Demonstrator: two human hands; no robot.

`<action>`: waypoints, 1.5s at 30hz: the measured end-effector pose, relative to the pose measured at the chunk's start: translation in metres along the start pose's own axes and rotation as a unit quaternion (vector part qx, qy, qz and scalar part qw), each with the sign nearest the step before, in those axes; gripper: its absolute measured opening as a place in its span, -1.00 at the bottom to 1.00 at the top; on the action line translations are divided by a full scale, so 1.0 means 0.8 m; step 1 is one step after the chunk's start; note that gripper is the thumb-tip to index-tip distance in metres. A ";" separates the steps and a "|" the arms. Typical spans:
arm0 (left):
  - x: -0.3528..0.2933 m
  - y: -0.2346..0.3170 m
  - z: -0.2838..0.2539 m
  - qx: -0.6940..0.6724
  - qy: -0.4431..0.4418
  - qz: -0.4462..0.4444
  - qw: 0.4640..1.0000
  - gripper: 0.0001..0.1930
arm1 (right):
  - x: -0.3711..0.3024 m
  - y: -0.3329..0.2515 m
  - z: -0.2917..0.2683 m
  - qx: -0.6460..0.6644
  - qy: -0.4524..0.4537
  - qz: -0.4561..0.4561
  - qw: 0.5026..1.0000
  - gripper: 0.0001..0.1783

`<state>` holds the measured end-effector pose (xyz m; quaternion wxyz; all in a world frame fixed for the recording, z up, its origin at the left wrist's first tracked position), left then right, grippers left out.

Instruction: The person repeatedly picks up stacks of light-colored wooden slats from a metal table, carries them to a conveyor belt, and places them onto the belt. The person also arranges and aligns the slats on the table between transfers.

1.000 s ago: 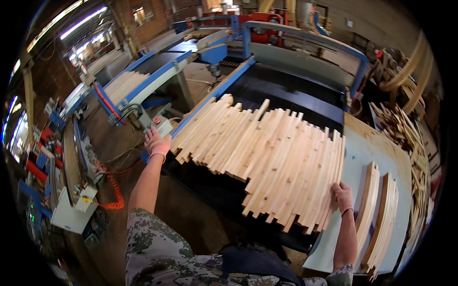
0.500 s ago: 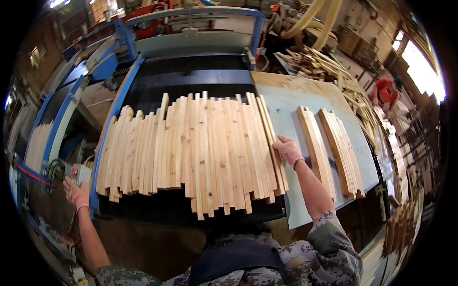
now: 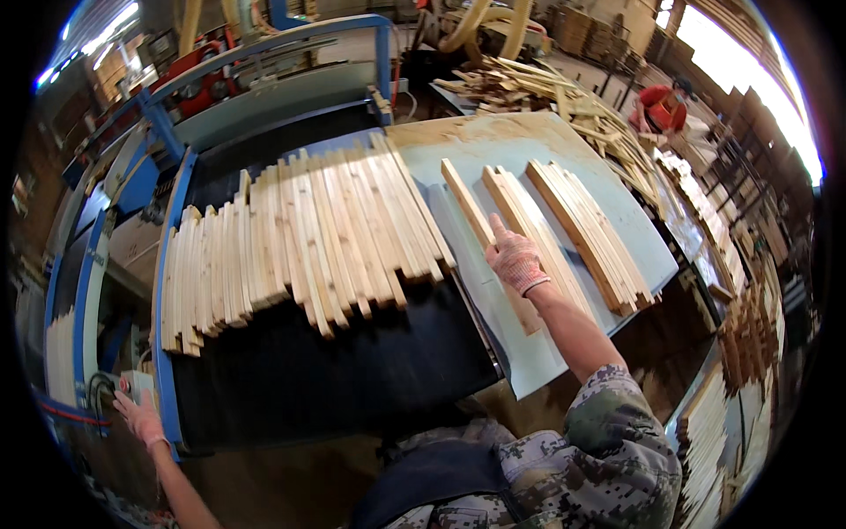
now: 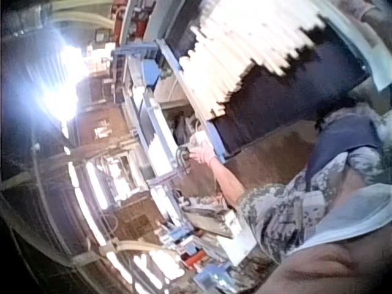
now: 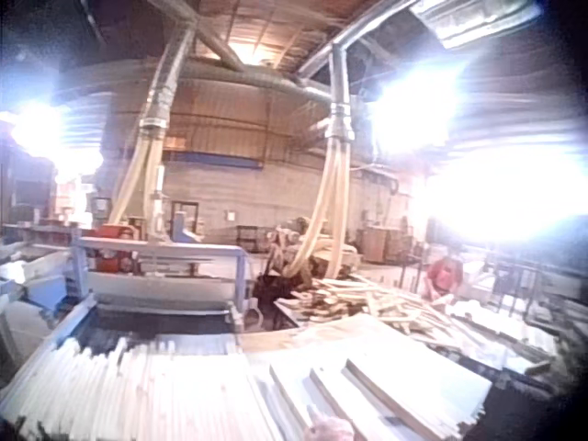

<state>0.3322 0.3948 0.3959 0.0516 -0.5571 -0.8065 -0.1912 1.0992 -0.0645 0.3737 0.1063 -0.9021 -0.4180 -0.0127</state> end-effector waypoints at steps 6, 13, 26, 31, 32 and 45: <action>-0.209 0.158 0.021 -0.501 -0.169 0.188 0.827 -0.34 | -0.069 0.077 -0.011 -0.068 -0.080 0.085 0.991 -0.26; -0.540 0.363 0.001 -0.556 -0.500 0.240 0.619 -0.48 | -0.086 0.111 -0.013 -0.010 0.034 0.057 0.998 -0.13; -0.874 0.492 0.030 -0.426 -0.462 0.322 0.708 -0.11 | -0.115 0.477 -0.056 0.110 0.045 0.295 0.948 -0.15; -0.918 0.520 0.030 -0.312 -0.313 0.385 0.811 -0.10 | -0.086 0.477 -0.035 0.139 -0.020 0.239 0.961 -0.23; -0.926 0.527 0.034 -0.307 -0.309 0.383 0.815 -0.10 | -0.086 0.470 -0.028 0.122 -0.021 0.217 0.968 -0.24; -0.906 0.544 0.056 -0.331 -0.270 0.433 0.794 -0.17 | -0.064 0.325 -0.017 0.230 -0.085 0.073 0.967 -0.24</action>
Point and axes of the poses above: each hand's wrist, its own x-axis towards the middle knuckle, its own z-axis out of the palm, y = z × x, the point moved 1 cm from there along x, towards the middle knuckle, and after that the axes turned 12 degrees about -z, right-handed, at the moved point
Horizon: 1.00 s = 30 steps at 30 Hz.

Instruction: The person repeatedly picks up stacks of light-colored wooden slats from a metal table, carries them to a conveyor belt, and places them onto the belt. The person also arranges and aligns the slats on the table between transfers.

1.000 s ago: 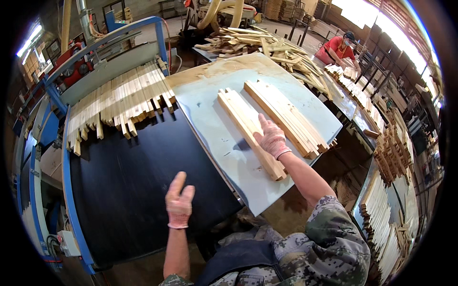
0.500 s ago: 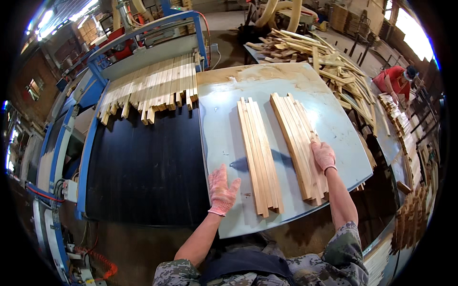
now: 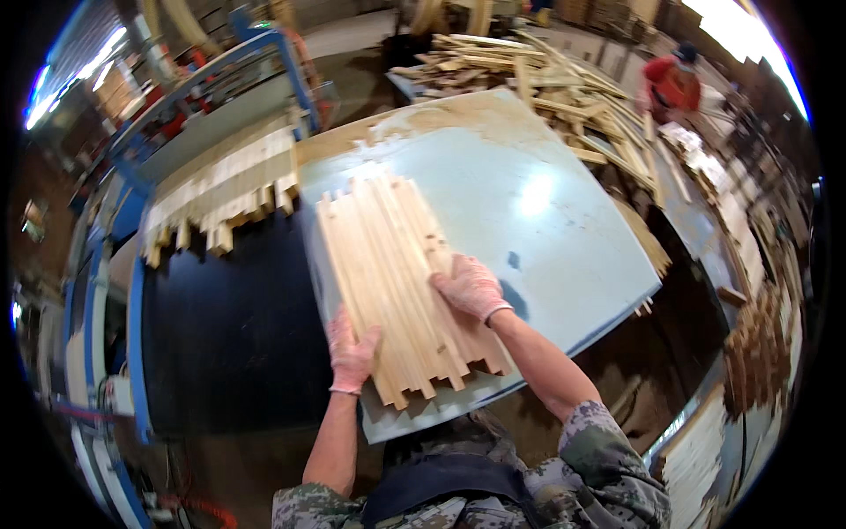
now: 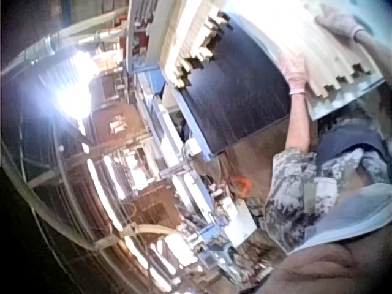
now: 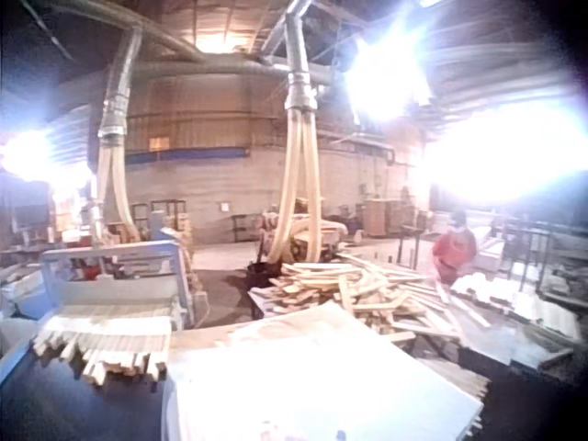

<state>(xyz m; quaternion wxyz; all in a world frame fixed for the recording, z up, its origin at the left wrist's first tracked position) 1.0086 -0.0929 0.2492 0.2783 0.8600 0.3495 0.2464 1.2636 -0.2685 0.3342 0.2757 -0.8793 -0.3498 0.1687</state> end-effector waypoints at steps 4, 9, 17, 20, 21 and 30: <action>-0.003 0.007 -0.006 -0.043 -0.056 -0.125 0.990 -0.20 | -0.018 0.000 -0.013 0.086 -0.014 0.011 0.996 -0.30; 0.016 -0.011 0.003 -0.275 -0.121 -0.209 0.931 -0.19 | -0.068 0.060 0.007 0.270 0.047 -0.021 0.961 -0.18; 0.038 0.133 -0.001 -0.597 -0.069 -0.088 0.794 -0.28 | -0.286 0.196 -0.018 0.709 0.113 0.118 0.686 -0.46; 0.024 0.203 0.050 -0.372 -0.159 0.041 0.914 -0.36 | -0.396 0.286 -0.004 0.709 0.124 0.186 0.669 -0.62; 0.000 0.251 0.065 -0.355 -0.195 0.050 0.913 -0.42 | -0.427 0.320 0.013 0.704 0.159 0.218 0.657 -0.64; -0.257 0.533 0.332 -0.099 -0.714 0.057 0.691 -0.36 | -0.804 0.558 0.217 0.488 0.338 0.589 0.548 -0.77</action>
Point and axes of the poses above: each hand's wrist, its own x-axis towards the middle knuckle, its own z-axis out of the palm, y = z × x, the point moved 1 cm from there along x, towards the middle knuckle, and after that the axes turned 12 degrees about -z, right-handed, at the moved point
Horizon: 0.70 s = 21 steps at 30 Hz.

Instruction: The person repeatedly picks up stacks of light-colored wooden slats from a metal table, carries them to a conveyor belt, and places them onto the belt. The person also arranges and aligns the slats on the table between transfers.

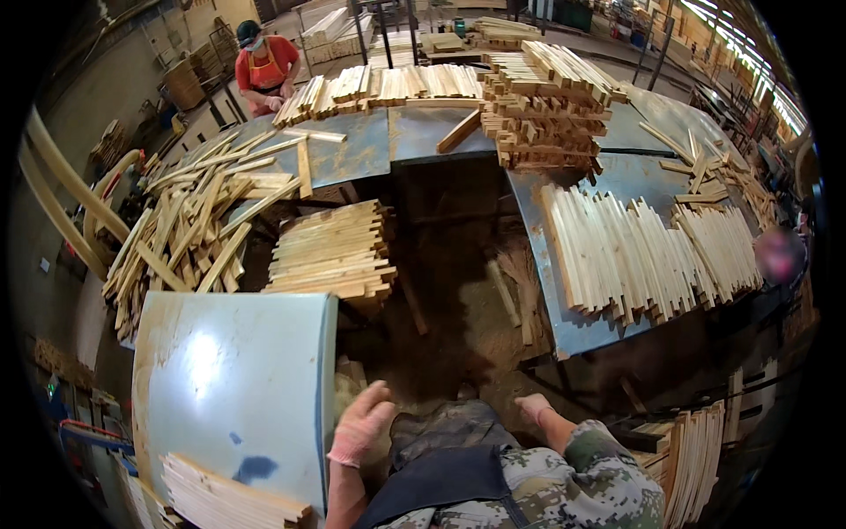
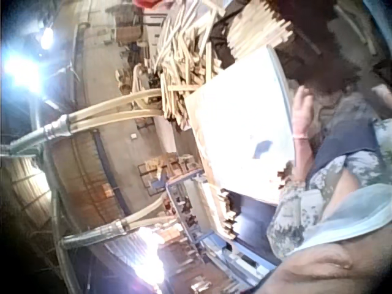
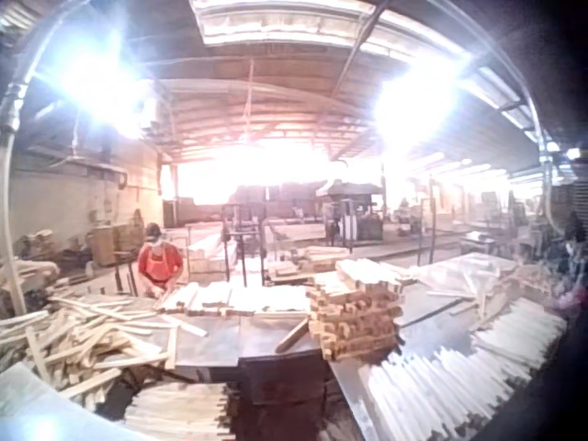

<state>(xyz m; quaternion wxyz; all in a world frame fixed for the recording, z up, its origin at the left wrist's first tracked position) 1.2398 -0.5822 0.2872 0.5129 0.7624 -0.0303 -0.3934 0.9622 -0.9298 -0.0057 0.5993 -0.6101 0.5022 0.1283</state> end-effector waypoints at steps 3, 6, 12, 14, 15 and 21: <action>0.099 0.023 0.071 0.121 -0.153 -0.043 0.980 -0.20 | 0.033 0.092 -0.083 -0.119 -0.021 -0.001 0.993 -0.72; 0.170 0.057 0.113 0.197 -0.154 -0.020 0.968 -0.18 | 0.052 0.084 -0.122 -0.570 -0.136 -0.205 0.784 -0.81; 0.284 0.141 0.160 0.296 -0.175 -0.029 0.938 -0.16 | 0.074 0.010 -0.107 0.179 0.059 0.142 0.972 -0.68; 0.329 0.150 0.165 0.316 -0.179 -0.037 0.931 -0.16 | 0.106 -0.019 -0.107 0.157 0.039 0.118 0.980 -0.64; 0.355 0.147 0.165 0.317 -0.183 -0.041 0.930 -0.16 | 0.125 -0.034 -0.107 0.152 0.031 0.099 0.983 -0.62; 0.502 0.220 0.152 0.245 -0.181 -0.092 0.948 -0.16 | 0.229 -0.190 -0.131 0.033 0.069 0.100 0.992 -0.67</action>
Point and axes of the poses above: each hand's wrist, its own x-axis towards the middle knuckle, its own z-axis out of the palm, y = z × x, the point moved 1 cm from there along x, towards the middle knuckle, and after that the axes turned 12 degrees about -z, right-handed, at the moved point
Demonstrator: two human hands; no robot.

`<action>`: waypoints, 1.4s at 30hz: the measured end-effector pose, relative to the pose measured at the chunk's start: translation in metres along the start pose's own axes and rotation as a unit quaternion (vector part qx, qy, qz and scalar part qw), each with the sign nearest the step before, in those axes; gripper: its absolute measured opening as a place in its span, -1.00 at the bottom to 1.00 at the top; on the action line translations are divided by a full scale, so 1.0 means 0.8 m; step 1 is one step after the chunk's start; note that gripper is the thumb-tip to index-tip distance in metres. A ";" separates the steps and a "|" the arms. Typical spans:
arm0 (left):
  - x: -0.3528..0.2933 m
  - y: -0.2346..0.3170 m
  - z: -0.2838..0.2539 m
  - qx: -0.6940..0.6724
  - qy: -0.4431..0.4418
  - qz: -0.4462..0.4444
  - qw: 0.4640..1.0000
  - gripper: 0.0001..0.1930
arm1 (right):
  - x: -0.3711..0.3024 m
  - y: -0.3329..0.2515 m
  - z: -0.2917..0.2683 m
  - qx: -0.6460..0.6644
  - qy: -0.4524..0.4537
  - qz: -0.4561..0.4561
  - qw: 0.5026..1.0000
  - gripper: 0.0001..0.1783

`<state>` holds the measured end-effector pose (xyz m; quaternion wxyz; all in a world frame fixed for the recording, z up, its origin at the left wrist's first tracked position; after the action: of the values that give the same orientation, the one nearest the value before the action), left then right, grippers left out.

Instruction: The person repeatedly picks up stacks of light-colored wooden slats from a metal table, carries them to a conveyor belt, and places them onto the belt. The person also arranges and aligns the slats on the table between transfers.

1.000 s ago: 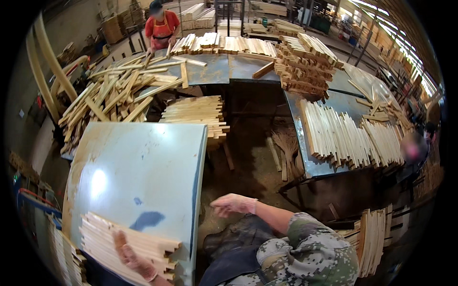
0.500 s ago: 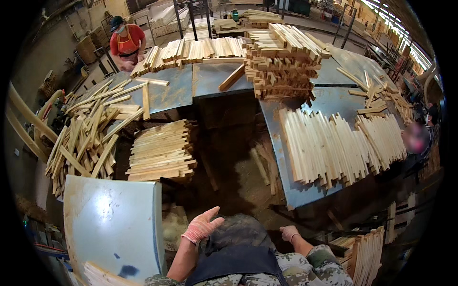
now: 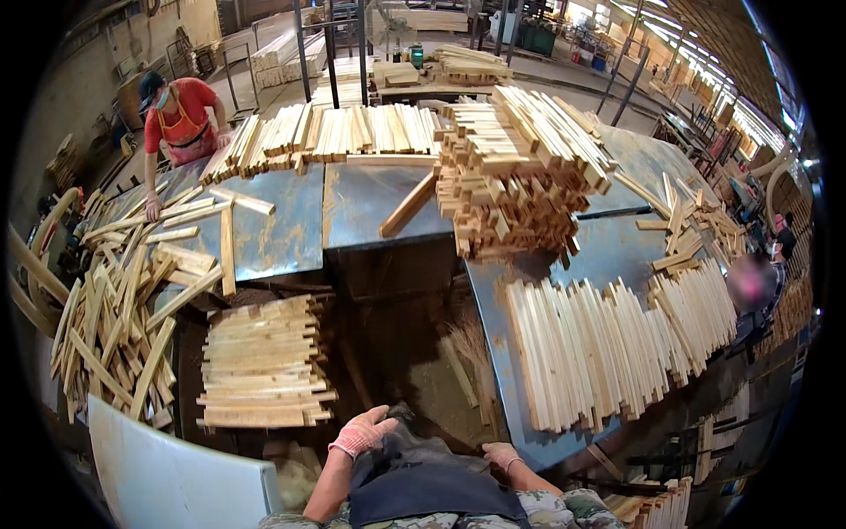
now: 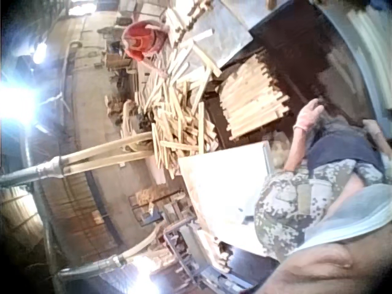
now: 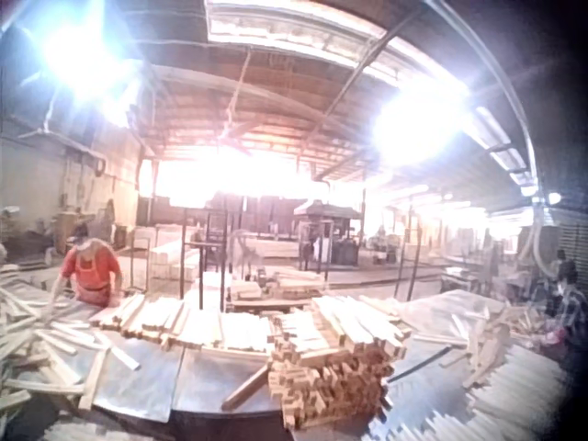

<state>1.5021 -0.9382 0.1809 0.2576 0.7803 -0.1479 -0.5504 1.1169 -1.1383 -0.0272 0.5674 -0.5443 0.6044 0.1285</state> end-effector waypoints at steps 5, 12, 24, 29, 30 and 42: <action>0.103 0.068 -0.118 0.020 0.039 0.038 0.998 -0.16 | 0.105 -0.107 -0.039 -0.386 -0.028 -0.427 0.817 -0.78; 0.234 0.138 -0.230 -0.033 0.063 0.054 0.996 -0.19 | 0.149 -0.420 0.011 0.103 -0.063 -0.139 0.983 -0.80; 0.463 0.304 -0.365 0.039 0.074 0.042 0.996 -0.19 | 0.246 -0.874 0.119 -0.063 -0.035 -0.224 0.972 0.22; 0.605 0.441 -0.455 0.208 0.189 0.053 0.958 -0.17 | 0.331 -0.987 0.119 -0.015 0.005 -0.162 0.987 0.35; 0.626 0.475 -0.475 0.247 0.203 0.032 0.947 -0.17 | 0.341 -0.999 0.122 -0.011 0.005 -0.163 0.987 0.31; 0.945 0.753 -0.546 0.517 0.333 0.175 0.769 -0.39 | 0.405 -0.987 0.126 -0.164 -0.060 -0.141 0.974 0.28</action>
<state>2.2070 -1.7184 0.0432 -0.0598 0.8903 -0.4495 -0.0416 1.8828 -1.5218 0.0381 0.5177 -0.7012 0.4572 0.1769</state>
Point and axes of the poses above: each hand's wrist, its own x-axis towards the middle knuckle, its own z-axis out of the palm, y = z × x, the point moved 1 cm from there along x, towards the middle knuckle, and after that the axes turned 12 degrees about -z, right-handed, at the moved point
